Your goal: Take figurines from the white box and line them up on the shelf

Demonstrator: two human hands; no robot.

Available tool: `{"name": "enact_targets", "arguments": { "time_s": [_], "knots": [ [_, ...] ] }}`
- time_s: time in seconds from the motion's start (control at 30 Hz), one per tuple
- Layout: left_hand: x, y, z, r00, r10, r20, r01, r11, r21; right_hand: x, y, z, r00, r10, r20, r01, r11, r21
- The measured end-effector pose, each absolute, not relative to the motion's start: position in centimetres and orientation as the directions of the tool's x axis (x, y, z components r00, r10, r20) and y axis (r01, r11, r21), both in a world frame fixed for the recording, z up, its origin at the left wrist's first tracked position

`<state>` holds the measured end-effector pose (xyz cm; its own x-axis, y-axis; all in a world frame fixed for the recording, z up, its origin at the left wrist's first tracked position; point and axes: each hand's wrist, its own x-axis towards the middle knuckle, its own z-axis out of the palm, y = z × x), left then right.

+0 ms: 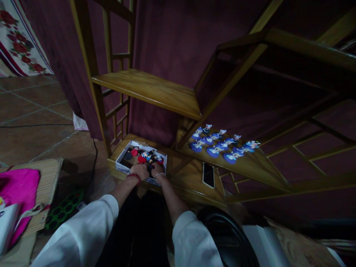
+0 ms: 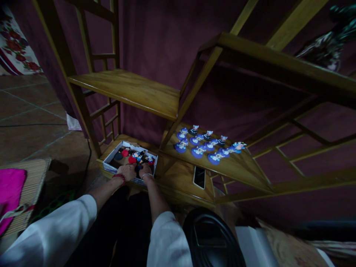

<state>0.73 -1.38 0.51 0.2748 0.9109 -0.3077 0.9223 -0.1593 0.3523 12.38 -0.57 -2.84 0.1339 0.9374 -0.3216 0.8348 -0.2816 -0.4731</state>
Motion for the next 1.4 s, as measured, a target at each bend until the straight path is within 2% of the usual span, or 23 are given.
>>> {"name": "enact_targets", "arguments": {
  "time_s": [0.53, 1.0, 1.4],
  "knots": [
    [0.8, -1.5, 0.8, 0.269, 0.907, -0.323, 0.933, -0.163, 0.321, 12.6, -0.2, -3.9, 0.159, 0.934, -0.318, 0.787, -0.315, -0.530],
    [0.7, -1.3, 0.3, 0.308, 0.883, -0.355, 0.928, -0.196, 0.318, 12.4, -0.4, -3.0, 0.139, 0.942, -0.306, 0.835, -0.277, -0.475],
    [0.7, -1.2, 1.1, 0.308, 0.868, -0.390, 0.928, -0.184, 0.323, 12.1, 0.2, -2.1, 0.068, 0.969, -0.239, 0.898, -0.163, -0.409]
  ]
}}
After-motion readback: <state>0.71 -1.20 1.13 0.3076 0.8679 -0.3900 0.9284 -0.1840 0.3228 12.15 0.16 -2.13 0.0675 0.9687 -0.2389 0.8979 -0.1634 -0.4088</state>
